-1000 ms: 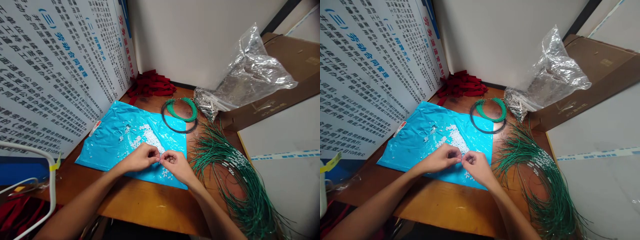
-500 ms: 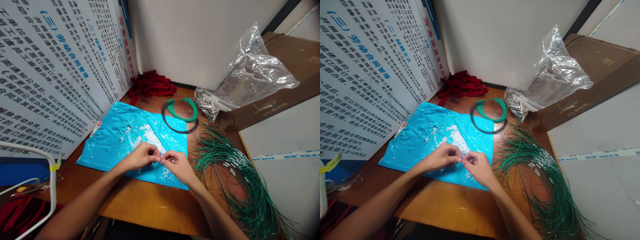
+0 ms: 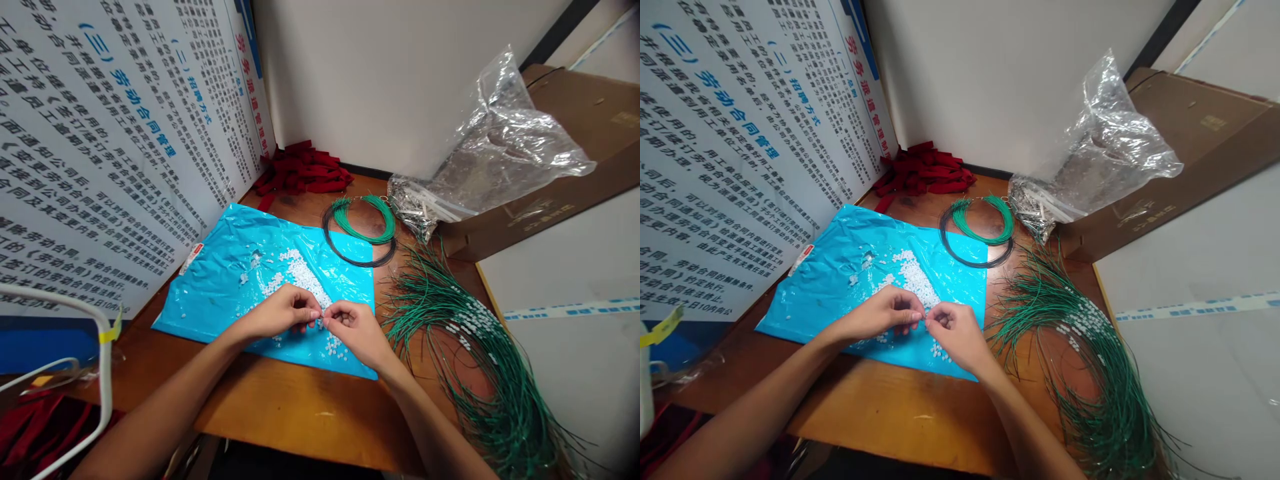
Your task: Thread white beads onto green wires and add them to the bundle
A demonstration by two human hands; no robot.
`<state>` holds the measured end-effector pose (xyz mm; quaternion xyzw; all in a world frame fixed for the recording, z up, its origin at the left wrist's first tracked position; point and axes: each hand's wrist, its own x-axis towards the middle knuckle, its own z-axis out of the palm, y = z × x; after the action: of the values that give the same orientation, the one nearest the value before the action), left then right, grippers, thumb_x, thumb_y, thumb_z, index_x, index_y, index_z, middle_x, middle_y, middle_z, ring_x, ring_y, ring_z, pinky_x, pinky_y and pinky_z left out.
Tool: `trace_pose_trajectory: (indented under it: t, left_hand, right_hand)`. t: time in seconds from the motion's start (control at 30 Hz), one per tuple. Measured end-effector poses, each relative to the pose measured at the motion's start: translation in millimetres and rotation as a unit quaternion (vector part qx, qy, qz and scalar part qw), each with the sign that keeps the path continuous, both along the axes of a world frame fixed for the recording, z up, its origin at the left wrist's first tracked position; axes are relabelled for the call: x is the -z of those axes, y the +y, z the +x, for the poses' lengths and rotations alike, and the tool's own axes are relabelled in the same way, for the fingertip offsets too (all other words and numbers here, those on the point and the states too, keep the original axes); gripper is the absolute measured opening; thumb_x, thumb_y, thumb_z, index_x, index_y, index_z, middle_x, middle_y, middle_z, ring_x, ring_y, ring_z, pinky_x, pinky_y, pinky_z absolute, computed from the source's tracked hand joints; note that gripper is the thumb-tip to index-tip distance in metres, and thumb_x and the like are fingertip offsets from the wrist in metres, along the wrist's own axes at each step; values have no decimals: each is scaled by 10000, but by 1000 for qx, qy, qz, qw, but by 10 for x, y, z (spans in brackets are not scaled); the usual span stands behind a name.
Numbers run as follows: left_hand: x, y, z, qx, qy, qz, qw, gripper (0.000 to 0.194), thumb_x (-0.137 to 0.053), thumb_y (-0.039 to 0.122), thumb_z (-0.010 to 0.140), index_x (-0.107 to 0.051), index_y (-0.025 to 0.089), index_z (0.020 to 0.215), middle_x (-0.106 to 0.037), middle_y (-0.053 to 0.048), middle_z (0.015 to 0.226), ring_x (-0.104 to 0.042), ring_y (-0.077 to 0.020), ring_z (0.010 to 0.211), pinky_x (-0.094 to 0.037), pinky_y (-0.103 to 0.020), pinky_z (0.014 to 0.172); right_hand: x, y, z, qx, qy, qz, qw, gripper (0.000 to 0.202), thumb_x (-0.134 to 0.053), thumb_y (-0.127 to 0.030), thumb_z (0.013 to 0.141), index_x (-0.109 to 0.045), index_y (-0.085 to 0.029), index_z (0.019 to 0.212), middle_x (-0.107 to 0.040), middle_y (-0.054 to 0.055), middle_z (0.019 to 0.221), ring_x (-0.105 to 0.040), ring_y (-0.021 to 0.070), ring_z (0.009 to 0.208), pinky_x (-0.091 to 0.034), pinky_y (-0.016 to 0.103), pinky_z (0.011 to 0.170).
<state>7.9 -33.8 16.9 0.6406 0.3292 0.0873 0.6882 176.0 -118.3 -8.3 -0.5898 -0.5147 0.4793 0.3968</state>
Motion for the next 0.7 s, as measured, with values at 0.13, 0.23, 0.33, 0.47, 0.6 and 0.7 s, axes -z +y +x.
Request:
trace_pose_trajectory:
  t: [0.13, 0.23, 0.33, 0.47, 0.6, 0.7]
  left_hand:
    - [43, 18, -6, 4, -13, -24, 1000, 209, -687, 313, 725, -661, 107, 754, -612, -9, 584, -552, -116, 522, -413, -206, 469]
    - [80, 26, -7, 3, -15, -35, 999, 207, -708, 301, 707, -657, 105, 748, -609, -7, 572, -551, -113, 516, -412, -204, 466]
    - [102, 29, -8, -3, -13, -37, 999, 204, -726, 285, 687, -659, 101, 747, -608, -5, 568, -550, -110, 509, -408, -203, 464]
    - [97, 23, -1, -9, -14, -38, 999, 196, -732, 271, 676, -662, 96, 731, -603, -3, 564, -544, -104, 501, -404, -204, 462]
    - [86, 17, 8, -11, -11, -41, 999, 196, -730, 270, 673, -661, 94, 725, -599, -2, 555, -542, -105, 496, -398, -205, 458]
    - [86, 16, 10, -9, -10, -36, 999, 200, -730, 277, 671, -660, 96, 722, -598, -1, 552, -541, -109, 496, -396, -207, 455]
  right_hand:
    - [-15, -5, -1, -4, -4, 6, 1000, 95, -592, -217, 756, -651, -146, 732, -619, 11, 656, -510, 113, 569, -387, 214, 508]
    - [-41, -5, -1, -8, -10, 4, 1000, 90, -588, -207, 756, -648, -144, 734, -597, 4, 641, -460, 98, 535, -345, 207, 481]
    - [-67, -3, -2, -11, -14, 2, 1000, 91, -586, -212, 756, -642, -145, 731, -575, -3, 630, -418, 90, 516, -311, 206, 466]
    - [-74, -6, -1, -14, -16, 1, 1000, 101, -585, -226, 757, -633, -144, 725, -558, -7, 620, -393, 86, 504, -290, 209, 458]
    - [-61, -9, 1, -21, -24, 6, 999, 99, -574, -211, 763, -632, -139, 730, -547, -8, 623, -366, 80, 498, -273, 211, 457]
    - [-56, -11, -1, -34, -33, 12, 999, 92, -568, -189, 762, -637, -134, 738, -546, -8, 626, -365, 77, 501, -267, 209, 458]
